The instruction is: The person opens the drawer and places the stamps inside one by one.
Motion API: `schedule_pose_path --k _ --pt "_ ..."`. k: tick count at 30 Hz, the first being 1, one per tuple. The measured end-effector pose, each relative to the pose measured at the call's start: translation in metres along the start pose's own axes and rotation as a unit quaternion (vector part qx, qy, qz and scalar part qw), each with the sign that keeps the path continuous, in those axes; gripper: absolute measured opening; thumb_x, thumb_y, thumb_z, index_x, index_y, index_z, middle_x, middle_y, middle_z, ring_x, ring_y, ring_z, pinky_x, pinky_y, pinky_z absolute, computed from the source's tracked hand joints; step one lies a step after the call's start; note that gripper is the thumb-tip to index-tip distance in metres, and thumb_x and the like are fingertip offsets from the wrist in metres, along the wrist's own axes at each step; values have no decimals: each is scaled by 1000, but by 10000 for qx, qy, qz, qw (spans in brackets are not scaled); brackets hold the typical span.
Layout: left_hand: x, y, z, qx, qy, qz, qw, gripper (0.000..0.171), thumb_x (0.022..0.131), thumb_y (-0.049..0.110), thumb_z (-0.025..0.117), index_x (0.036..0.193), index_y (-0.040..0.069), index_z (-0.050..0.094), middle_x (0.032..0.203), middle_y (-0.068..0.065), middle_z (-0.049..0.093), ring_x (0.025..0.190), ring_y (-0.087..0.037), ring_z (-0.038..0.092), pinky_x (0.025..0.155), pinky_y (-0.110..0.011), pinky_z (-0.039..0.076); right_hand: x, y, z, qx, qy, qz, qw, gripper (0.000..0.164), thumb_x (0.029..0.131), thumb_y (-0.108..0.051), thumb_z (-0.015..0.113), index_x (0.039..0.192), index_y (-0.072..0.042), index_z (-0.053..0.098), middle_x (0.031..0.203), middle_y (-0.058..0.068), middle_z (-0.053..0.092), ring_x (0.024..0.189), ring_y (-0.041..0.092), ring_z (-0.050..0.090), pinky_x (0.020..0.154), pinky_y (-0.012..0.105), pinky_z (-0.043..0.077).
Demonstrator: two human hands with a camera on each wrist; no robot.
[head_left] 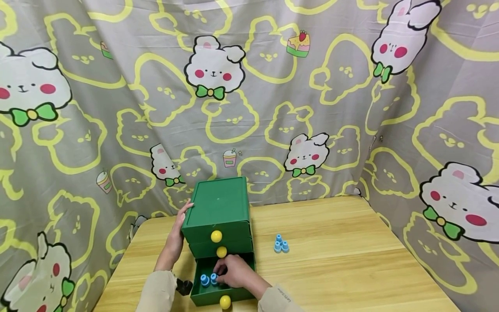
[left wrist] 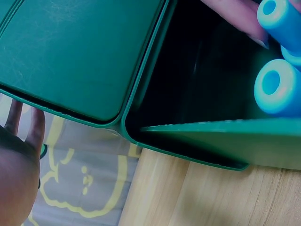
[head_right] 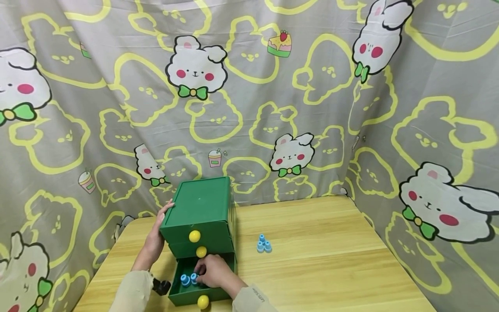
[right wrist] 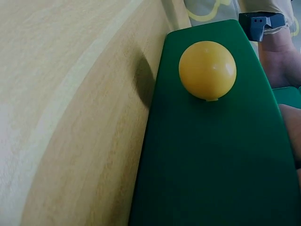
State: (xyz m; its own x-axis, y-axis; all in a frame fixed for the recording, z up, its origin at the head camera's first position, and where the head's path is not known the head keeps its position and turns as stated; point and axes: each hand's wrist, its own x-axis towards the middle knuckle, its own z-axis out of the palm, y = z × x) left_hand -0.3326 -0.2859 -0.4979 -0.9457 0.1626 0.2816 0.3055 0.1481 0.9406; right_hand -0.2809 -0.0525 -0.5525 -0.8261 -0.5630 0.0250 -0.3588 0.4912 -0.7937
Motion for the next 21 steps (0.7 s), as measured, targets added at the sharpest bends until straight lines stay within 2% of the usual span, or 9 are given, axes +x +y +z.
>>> schedule_pose_path --k 11,15,21 --pt "-1 -2 0 0 8 25 10000 56 113 48 16 162 25 30 175 10 0 161 -32 -12 116 -80 0 -5 0 -4 -136 61 -52 9999 8 89 -13 82 95 -17 79 82 -13 69 78 -3 60 79 23 52" --pt "0 -2 0 -32 17 20 10000 56 113 49 17 162 24 30 175 8 -1 161 -33 -12 116 -80 0 -8 2 -7 -70 54 -81 9999 6 91 -15 79 98 -16 79 83 -13 70 78 -3 60 76 22 52" --pt "1 -3 0 -85 14 41 10000 57 113 50 18 162 24 30 175 10 0 161 -32 -12 117 -79 -1 -14 1 -13 89 81 -175 9998 8 93 -14 78 101 -13 79 86 -13 70 79 -3 60 74 20 52"
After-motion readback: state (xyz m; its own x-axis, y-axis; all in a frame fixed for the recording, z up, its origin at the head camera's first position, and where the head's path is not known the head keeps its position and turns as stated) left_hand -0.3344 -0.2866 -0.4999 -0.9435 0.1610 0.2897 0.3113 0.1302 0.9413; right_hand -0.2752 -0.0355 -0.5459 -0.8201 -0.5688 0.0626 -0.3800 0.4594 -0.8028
